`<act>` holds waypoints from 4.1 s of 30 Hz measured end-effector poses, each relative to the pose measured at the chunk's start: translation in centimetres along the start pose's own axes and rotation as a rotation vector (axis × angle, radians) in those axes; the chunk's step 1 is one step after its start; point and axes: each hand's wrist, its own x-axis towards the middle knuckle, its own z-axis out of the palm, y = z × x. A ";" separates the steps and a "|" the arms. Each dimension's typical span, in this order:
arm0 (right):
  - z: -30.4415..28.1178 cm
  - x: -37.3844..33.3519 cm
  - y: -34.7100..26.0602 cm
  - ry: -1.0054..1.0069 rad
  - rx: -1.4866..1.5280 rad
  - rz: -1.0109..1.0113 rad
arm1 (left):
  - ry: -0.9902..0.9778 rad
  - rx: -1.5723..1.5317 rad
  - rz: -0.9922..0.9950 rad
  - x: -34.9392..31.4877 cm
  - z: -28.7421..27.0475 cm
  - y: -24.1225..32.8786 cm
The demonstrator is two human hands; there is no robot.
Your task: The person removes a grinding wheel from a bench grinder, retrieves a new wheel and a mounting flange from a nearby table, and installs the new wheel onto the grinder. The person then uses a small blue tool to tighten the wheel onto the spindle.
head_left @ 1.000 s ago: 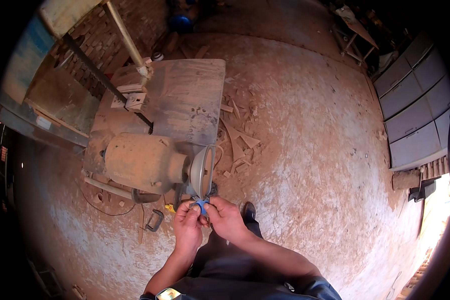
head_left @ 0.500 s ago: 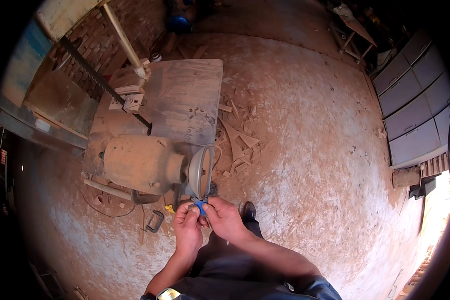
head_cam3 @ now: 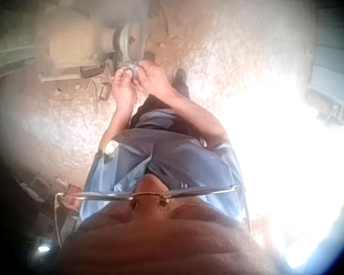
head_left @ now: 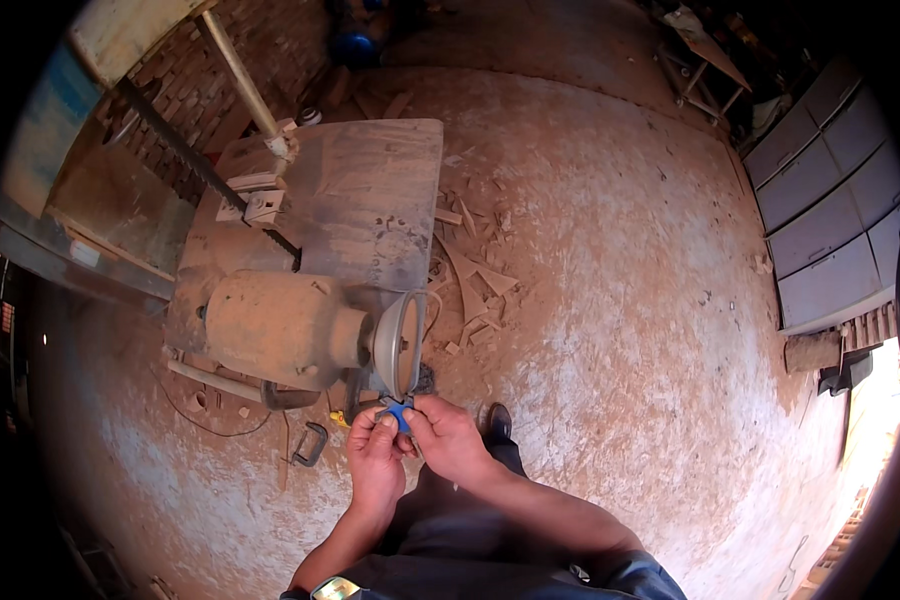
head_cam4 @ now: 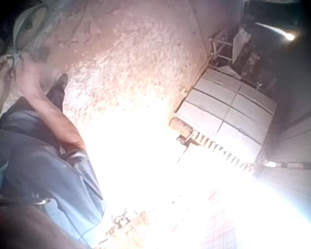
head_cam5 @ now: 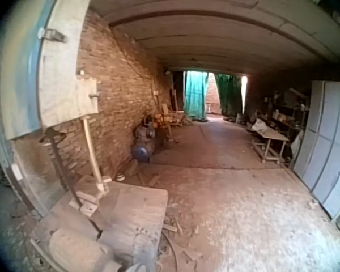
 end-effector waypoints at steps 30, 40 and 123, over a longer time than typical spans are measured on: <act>-0.3 0.1 -0.5 -0.002 -0.028 0.023 | 0.020 0.005 0.028 -0.2 0.5 -0.2; -0.7 -0.1 -1.5 -0.050 0.021 0.083 | 0.017 0.027 0.028 -0.6 0.2 -0.3; -0.4 0.4 -1.2 0.045 -0.129 -0.014 | 0.027 0.002 -0.043 0.3 0.2 0.6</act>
